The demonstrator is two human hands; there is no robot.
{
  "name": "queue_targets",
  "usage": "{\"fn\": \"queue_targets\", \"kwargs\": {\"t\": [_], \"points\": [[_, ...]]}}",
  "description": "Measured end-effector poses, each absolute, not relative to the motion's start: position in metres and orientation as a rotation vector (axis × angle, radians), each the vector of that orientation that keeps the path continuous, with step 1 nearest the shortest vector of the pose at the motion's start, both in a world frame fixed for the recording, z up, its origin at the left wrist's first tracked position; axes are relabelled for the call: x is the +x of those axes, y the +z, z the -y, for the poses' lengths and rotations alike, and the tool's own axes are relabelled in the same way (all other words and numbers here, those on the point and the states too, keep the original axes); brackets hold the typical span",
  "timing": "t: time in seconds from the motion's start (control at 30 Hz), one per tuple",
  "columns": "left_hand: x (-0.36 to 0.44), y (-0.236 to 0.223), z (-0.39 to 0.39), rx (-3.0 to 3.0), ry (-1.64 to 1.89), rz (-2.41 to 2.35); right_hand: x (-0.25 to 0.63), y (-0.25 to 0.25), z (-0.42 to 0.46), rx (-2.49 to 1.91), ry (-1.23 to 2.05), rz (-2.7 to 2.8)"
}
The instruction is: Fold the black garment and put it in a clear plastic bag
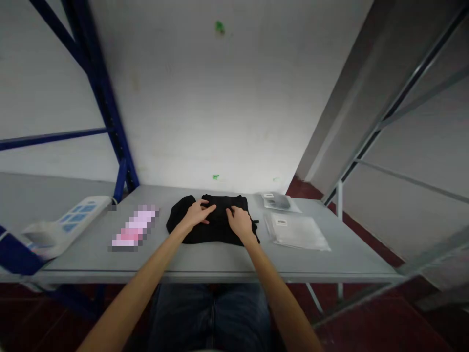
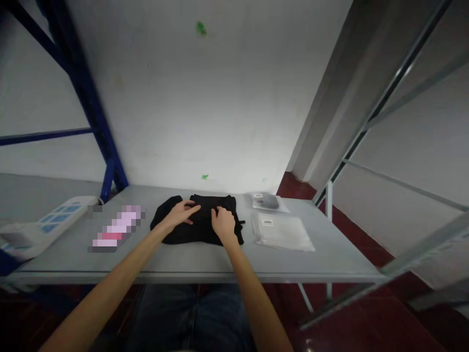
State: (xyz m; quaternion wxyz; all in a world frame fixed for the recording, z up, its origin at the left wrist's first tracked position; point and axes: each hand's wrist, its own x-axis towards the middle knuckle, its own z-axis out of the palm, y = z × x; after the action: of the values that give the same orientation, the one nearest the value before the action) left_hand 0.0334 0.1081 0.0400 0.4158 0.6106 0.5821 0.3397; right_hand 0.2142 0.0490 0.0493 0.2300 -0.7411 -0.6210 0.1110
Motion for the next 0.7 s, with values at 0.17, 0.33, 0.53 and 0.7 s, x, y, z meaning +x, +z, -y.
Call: {"fn": "queue_targets", "kwargs": {"t": [0.17,0.33,0.53,0.7], "points": [[0.036,0.036,-0.085,1.716,0.953,-1.401,0.228,0.045,-0.034,-1.957,0.232,1.703],[0.029,0.012,-0.072,2.149,0.952,-1.529,0.229,0.018,-0.019,-2.01,0.21,1.676],[0.027,0.008,-0.06,2.144,0.958,-1.539,0.218,0.01,-0.009,-2.017,0.172,1.612],[0.025,0.009,-0.049,2.274,0.99,-1.49,0.253,0.033,0.008,-2.025,0.062,1.634]]}}
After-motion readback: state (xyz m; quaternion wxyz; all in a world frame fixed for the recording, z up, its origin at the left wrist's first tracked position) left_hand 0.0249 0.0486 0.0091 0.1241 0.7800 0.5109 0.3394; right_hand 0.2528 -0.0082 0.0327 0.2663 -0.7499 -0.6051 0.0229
